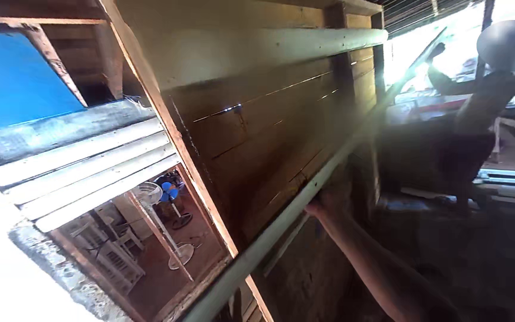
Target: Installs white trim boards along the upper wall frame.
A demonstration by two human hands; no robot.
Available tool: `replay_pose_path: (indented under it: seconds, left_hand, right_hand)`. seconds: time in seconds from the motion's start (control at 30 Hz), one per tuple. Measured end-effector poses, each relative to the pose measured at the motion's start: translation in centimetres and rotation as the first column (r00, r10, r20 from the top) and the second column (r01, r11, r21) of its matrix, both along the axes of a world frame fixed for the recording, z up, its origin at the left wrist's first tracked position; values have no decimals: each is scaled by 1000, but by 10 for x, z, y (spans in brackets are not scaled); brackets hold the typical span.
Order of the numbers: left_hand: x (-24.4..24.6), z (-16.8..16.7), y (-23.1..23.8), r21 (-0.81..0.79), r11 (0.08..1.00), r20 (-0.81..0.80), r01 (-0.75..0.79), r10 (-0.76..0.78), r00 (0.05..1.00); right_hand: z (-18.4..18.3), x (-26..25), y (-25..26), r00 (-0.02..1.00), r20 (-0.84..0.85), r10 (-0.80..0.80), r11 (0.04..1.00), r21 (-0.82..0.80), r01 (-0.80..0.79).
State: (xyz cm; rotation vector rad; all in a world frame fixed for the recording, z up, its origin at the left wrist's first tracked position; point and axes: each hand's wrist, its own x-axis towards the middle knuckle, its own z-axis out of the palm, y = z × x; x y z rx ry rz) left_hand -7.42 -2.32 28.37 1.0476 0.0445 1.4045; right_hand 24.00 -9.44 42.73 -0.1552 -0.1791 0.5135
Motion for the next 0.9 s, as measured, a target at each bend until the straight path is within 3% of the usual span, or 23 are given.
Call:
replay_pose_path:
  seconds: [0.07, 0.13, 0.23, 0.3, 0.37, 0.4, 0.47, 0.53, 0.6, 0.67, 0.73, 0.83, 0.9]
  left_hand:
    - [16, 29, 28, 81, 994, 163, -77, 63, 985]
    - [31, 72, 38, 88, 996, 325, -31, 1, 946]
    - [52, 143, 36, 108, 993, 398, -55, 7, 918]
    - [68, 194, 34, 102, 982, 407, -160, 106, 907]
    - [82, 240, 34, 88, 956, 432, -280, 217, 876]
    - [89, 259, 37, 76, 939, 433, -335, 271, 860]
    - [103, 288, 43, 58, 920, 380, -389, 340, 860]
    - [118, 308, 49, 37, 909, 311, -416, 385, 869]
    - [132, 318, 54, 26, 892, 265, -452, 430, 863]
    - [141, 323, 57, 99, 865, 278, -492, 451, 848]
    - [142, 323, 59, 205, 829, 243, -520, 472, 848]
    - [141, 323, 63, 262, 831, 211, -491, 447, 869]
    - [137, 322, 62, 203, 888, 235, -412, 364, 901]
  right_hand:
    - [19, 17, 6, 997, 71, -7, 999, 39, 4]
    - [40, 34, 10, 993, 114, 29, 1000, -15, -27]
    - [62, 58, 10, 956, 281, 77, 933, -358, 30]
    - [74, 58, 6, 903, 429, 33, 810, -541, 227]
    - [77, 46, 0, 795, 604, -53, 651, -583, 486]
    - [78, 39, -2, 682, 725, -95, 553, -531, 642]
    - [86, 22, -8, 310, 941, -136, 356, -245, 902]
    - [103, 4, -8, -71, 992, -106, 238, 94, 967]
    - [128, -13, -2, -353, 935, 20, 148, 346, 926]
    - [156, -28, 7, -510, 842, 176, 121, 495, 860]
    - [176, -31, 23, -583, 765, 273, 170, 559, 812]
    - [199, -19, 54, -667, 712, 220, 210, 633, 745]
    - [210, -10, 69, -714, 666, 219, 213, 681, 700]
